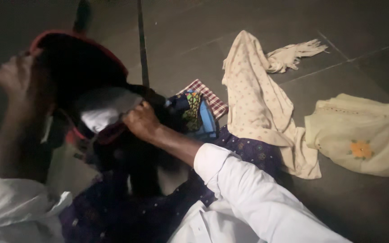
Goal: The person packs a red backpack by placing several folded shirts and other items into the main compartment while sitting on the floor.
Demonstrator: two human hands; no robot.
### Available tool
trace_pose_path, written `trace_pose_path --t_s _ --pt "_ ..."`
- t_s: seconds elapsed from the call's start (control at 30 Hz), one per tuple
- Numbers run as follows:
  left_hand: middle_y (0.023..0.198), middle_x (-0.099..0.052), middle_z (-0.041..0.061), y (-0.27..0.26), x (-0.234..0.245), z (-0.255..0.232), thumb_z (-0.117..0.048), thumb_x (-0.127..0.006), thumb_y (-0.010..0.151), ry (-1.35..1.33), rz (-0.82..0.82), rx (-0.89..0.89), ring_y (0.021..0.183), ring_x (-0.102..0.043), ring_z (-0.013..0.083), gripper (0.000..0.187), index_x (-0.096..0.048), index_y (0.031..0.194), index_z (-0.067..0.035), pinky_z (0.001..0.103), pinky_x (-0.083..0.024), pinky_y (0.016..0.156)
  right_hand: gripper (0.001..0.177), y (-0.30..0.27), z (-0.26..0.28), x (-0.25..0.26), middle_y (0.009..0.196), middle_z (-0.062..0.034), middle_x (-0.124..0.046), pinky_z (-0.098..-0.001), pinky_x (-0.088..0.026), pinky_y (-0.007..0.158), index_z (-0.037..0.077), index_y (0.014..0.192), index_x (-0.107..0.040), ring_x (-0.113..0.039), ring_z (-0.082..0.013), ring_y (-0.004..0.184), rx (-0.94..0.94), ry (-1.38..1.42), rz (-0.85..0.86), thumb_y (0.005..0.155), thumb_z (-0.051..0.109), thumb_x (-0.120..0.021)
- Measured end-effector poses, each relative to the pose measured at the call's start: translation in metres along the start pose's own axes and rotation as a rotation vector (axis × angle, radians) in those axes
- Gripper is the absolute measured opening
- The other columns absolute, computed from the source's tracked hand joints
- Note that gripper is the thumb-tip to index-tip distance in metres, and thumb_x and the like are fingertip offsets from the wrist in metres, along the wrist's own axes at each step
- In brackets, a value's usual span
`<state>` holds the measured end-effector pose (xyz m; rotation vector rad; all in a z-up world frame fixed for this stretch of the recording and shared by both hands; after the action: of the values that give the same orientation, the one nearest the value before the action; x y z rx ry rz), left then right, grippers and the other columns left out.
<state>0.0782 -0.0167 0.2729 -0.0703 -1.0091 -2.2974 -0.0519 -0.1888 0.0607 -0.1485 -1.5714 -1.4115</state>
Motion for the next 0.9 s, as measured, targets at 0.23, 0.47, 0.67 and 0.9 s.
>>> trace_pose_path --t_s 0.23,0.47,0.67,0.9 --pt "0.092 -0.073 0.003 -0.02 0.004 0.018 -0.066 -0.035 0.094 -0.172 0.184 0.073 0.071 -0.067 0.0184 0.053 -0.069 0.102 -0.026 0.043 -0.052 0.064 0.017 0.007 0.008 0.068 0.084 -0.0094 -0.069 -0.0517 -0.048 0.078 0.013 0.096 -0.074 -0.067 -0.0284 0.075 0.081 0.001 -0.351 0.09 0.016 -0.058" --pt "0.091 -0.071 0.002 -0.026 -0.016 0.027 -0.059 -0.031 0.105 -0.203 0.151 0.065 0.069 -0.063 0.0187 0.052 -0.068 0.097 -0.024 0.044 -0.05 0.072 0.016 -0.008 0.015 0.074 0.073 -0.0073 -0.068 -0.0491 -0.048 0.073 0.016 0.076 -0.069 -0.068 -0.0282 0.07 0.096 0.033 -0.327 0.088 0.019 -0.06" --pt "0.085 -0.069 0.008 0.0 -0.031 -0.014 -0.058 -0.031 0.114 -0.481 0.123 0.131 0.064 -0.062 0.0238 0.058 -0.067 0.093 -0.016 0.046 -0.05 0.071 0.012 -0.04 0.022 0.055 0.071 -0.0093 -0.067 -0.0488 -0.048 0.071 0.015 0.073 -0.07 -0.068 -0.0295 0.073 0.119 -0.158 -0.331 0.08 0.019 -0.061" --pt "0.102 -0.072 0.016 -0.044 0.086 -0.032 -0.023 -0.061 0.102 -0.721 -0.122 0.094 0.086 -0.068 0.0358 0.015 -0.07 0.099 -0.011 0.048 -0.05 0.066 0.015 -0.039 -0.005 -0.027 0.082 -0.0079 -0.071 -0.0491 -0.05 0.077 0.016 0.078 -0.073 -0.069 -0.0289 0.084 0.041 -0.051 -0.087 0.086 0.019 -0.061"
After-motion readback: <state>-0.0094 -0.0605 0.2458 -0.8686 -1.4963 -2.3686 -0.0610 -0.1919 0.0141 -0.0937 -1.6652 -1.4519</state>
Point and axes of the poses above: each hand's wrist, its own y-axis towards the middle knuckle, its own x-axis out of the back of the hand, z = x × y, the point moved 10 cm from there along y, towards the middle knuckle
